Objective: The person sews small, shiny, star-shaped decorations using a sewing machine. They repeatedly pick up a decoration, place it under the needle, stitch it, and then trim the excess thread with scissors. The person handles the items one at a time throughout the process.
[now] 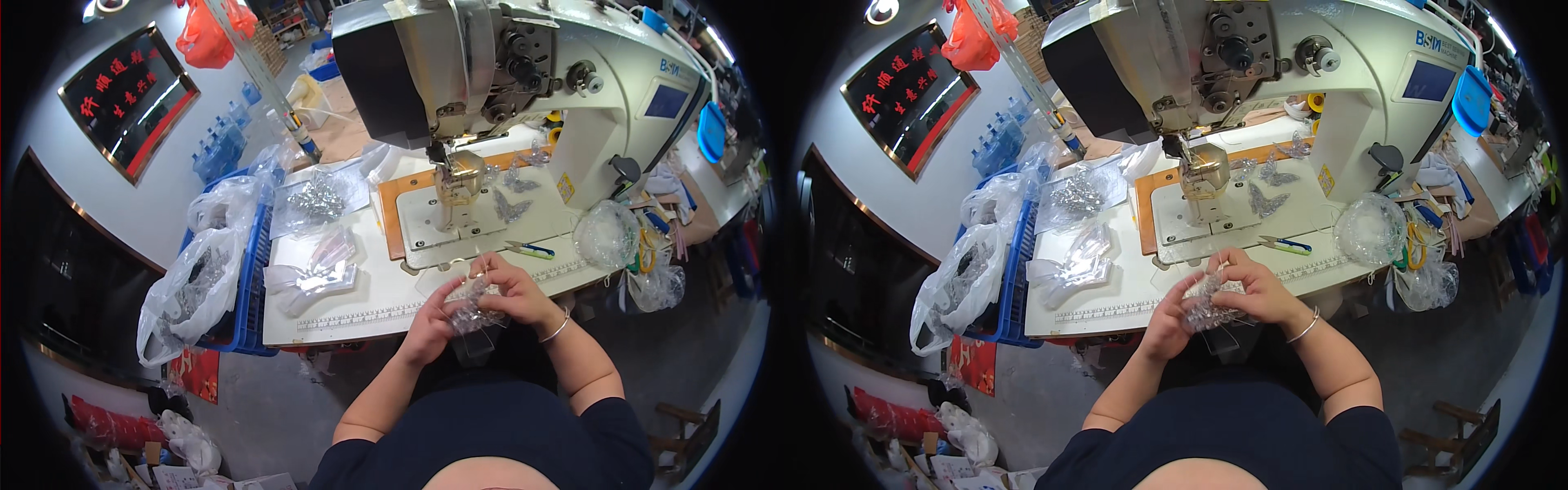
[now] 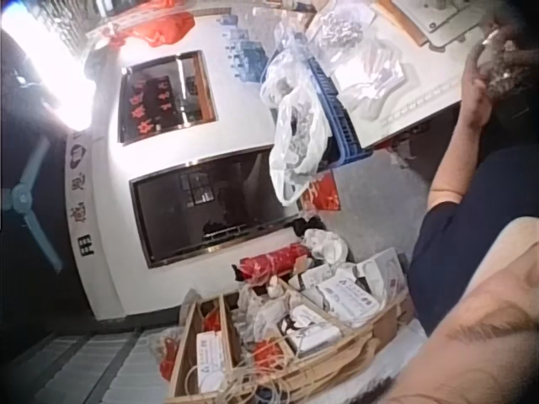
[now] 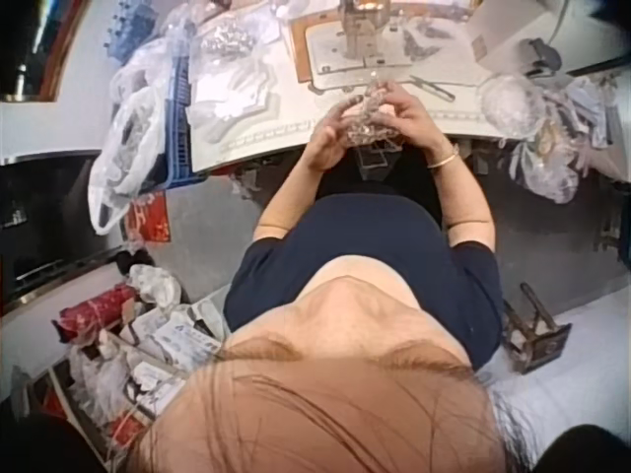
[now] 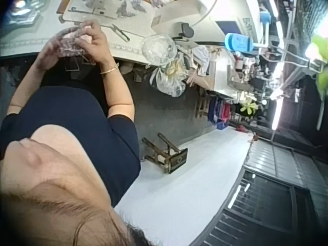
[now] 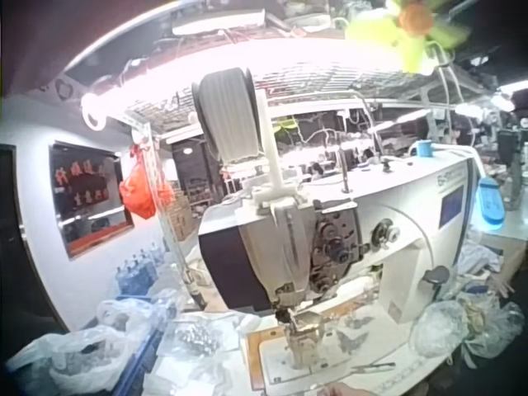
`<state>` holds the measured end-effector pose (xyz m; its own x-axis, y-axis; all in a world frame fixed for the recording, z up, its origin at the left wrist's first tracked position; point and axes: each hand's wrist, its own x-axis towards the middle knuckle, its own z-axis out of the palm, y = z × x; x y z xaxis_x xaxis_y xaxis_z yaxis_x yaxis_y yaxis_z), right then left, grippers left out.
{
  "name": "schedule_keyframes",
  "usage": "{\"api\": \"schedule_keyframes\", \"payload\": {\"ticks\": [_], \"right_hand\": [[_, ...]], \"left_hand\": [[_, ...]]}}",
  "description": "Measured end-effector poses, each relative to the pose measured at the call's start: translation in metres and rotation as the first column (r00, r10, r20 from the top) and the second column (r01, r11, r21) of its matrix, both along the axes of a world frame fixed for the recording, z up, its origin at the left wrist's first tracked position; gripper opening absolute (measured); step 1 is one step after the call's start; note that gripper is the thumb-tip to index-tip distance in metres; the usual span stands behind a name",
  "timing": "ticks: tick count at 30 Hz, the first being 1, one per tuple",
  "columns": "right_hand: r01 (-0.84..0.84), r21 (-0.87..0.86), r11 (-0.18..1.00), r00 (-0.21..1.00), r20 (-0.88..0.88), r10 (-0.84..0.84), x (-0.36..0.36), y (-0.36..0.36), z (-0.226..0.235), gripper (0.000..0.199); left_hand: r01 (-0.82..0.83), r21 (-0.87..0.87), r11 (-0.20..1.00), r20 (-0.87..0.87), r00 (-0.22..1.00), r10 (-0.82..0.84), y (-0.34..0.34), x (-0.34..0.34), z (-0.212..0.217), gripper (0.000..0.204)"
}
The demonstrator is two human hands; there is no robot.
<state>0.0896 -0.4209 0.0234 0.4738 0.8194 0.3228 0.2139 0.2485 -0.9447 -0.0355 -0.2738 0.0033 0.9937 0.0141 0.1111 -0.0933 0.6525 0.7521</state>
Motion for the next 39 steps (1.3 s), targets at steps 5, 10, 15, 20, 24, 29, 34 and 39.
{"api": "schedule_keyframes", "payload": {"ticks": [5,10,15,20,24,29,34,39], "right_hand": [[-0.302,0.088,0.949,0.949,0.125,0.290,0.012,-0.004,0.019,0.012],[-0.430,0.082,0.899,0.884,0.240,0.401,0.021,-0.003,0.018,0.023],[-0.460,0.087,0.883,0.870,0.243,0.429,0.022,-0.003,0.020,0.018],[-0.349,0.007,0.937,0.924,0.168,0.343,0.027,-0.006,0.019,0.020],[-0.131,-0.049,0.990,0.973,-0.200,0.119,0.027,-0.012,0.002,0.034],[-0.300,0.103,0.948,0.737,-0.607,0.299,0.021,-0.024,-0.002,0.049],[-0.145,-0.187,0.972,0.905,-0.423,0.054,0.012,-0.019,0.006,0.038],[0.256,-0.237,0.937,0.883,-0.336,-0.326,-0.015,0.000,-0.014,0.024]], "left_hand": [[0.335,0.070,0.940,-0.215,0.925,-0.313,-0.001,0.004,-0.045,0.078],[0.530,-0.322,0.784,-0.141,0.792,-0.593,-0.005,0.009,-0.036,0.058],[0.510,-0.349,0.786,-0.135,0.803,-0.580,0.001,0.011,-0.025,0.031],[0.173,-0.145,0.974,-0.247,0.947,-0.205,-0.002,0.002,-0.002,0.019],[-0.235,0.131,0.963,-0.142,0.957,0.252,0.000,0.002,-0.004,0.018],[-0.336,0.233,0.913,-0.191,0.904,0.382,0.008,0.005,-0.018,0.019],[-0.337,0.288,0.897,-0.224,0.886,0.405,0.007,0.008,-0.021,0.016],[-0.326,0.309,0.893,-0.245,0.880,0.406,0.005,0.008,-0.031,0.015]]}}
